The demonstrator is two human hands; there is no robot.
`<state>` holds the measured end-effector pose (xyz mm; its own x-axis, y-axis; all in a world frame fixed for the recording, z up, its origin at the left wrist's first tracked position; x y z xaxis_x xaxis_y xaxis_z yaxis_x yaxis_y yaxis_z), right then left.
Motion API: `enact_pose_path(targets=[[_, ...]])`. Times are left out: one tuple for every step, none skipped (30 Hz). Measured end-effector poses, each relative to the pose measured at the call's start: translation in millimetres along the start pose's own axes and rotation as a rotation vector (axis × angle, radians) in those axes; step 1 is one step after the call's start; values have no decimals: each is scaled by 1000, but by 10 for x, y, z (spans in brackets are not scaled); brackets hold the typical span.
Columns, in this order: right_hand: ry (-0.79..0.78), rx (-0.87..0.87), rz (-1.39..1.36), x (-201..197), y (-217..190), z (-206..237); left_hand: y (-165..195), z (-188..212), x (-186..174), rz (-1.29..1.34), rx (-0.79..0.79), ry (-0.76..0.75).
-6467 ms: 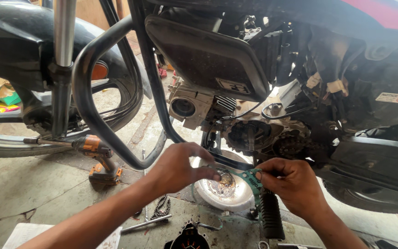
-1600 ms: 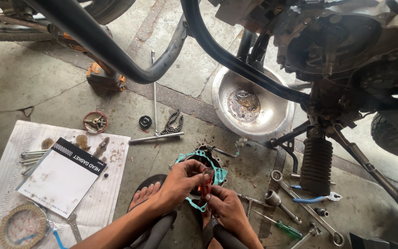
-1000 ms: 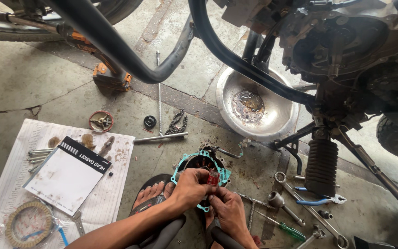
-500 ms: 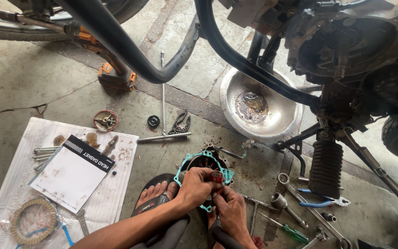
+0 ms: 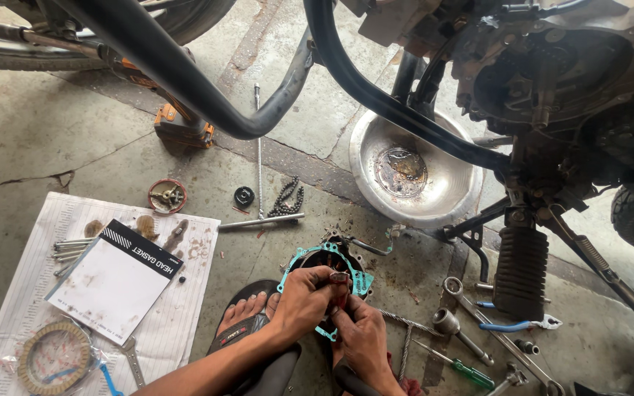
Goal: The person removes a new head gasket from its packaging, places it on the motorcycle engine casing, applies sealant to the gasket, and uses pliers to trim excess material. The person then positions the gasket onto the engine casing.
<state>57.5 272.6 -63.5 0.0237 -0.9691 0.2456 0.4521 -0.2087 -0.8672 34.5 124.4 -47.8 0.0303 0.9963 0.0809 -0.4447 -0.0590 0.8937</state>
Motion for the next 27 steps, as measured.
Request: enact_pose_path(targets=[[-2,18,-46,5,11,-1,-6,-9,0,-7,11,6],[-3,35,-93,6,23,-1,-13,-15,1,-14,22,12],[2,24,-63,6,29,-1,-17,-24,3,-29,28,25],[6,13,-33,8,37,2,-22,-31,5,-43,32,38],[10,3,-3,12,42,5,-23,-37,7,-58,37,52],[-2,2,-44,21,47,8,-20,-42,11,-37,47,50],[-14,2,-84,34,51,12,-13,-46,14,-15,57,48],[-26,0,-124,49,48,12,-1,-50,17,6,68,45],[-11,3,-122,63,42,13,15,-52,15,-1,71,47],[3,7,-120,78,36,20,36,-50,11,-8,72,49],[16,10,-117,92,22,19,64,-53,4,-15,76,52],[5,12,-110,109,7,16,94,-52,-4,-27,72,60],[-5,15,-103,122,-11,15,123,-48,-6,-38,67,67],[-14,17,-95,133,-30,16,152,-41,-9,-49,61,73],[-7,15,-72,139,-49,18,180,-29,-10,-81,69,90],[-1,13,-48,144,-67,18,204,-15,-12,-112,77,108],[4,11,-24,150,-81,17,226,-6,-15,-144,85,127],[1,15,-50,159,-88,18,246,-4,-17,-136,96,129],[-3,19,-76,166,-89,17,261,-1,-20,-128,107,131],[-6,25,-103,169,-85,19,271,7,-23,-120,116,133],[2,29,-87,169,-76,18,279,13,-28,-152,120,143],[10,33,-71,163,-63,17,285,17,-32,-185,124,151],[17,37,-54,151,-48,17,289,21,-34,-217,127,161],[33,35,-25,136,-32,12,293,22,-35,-221,133,156],[49,33,5,116,-15,7,295,23,-36,-224,140,149],[65,32,36,88,-1,7,295,22,-34,-227,146,143],[74,13,66,63,11,10,293,16,-35,-190,131,104]])
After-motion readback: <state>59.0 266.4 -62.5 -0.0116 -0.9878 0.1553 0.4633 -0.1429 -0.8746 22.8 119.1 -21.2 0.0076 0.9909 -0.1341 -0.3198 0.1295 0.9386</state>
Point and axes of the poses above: each hand's wrist, its own z-axis away from the middle knuckle, its own x-axis out of the palm, y = z × x, the point moved 1 cm from there along -z, towards the middle knuckle, and after that the axes turned 15 degrees about -z, right-handed, at the moved point
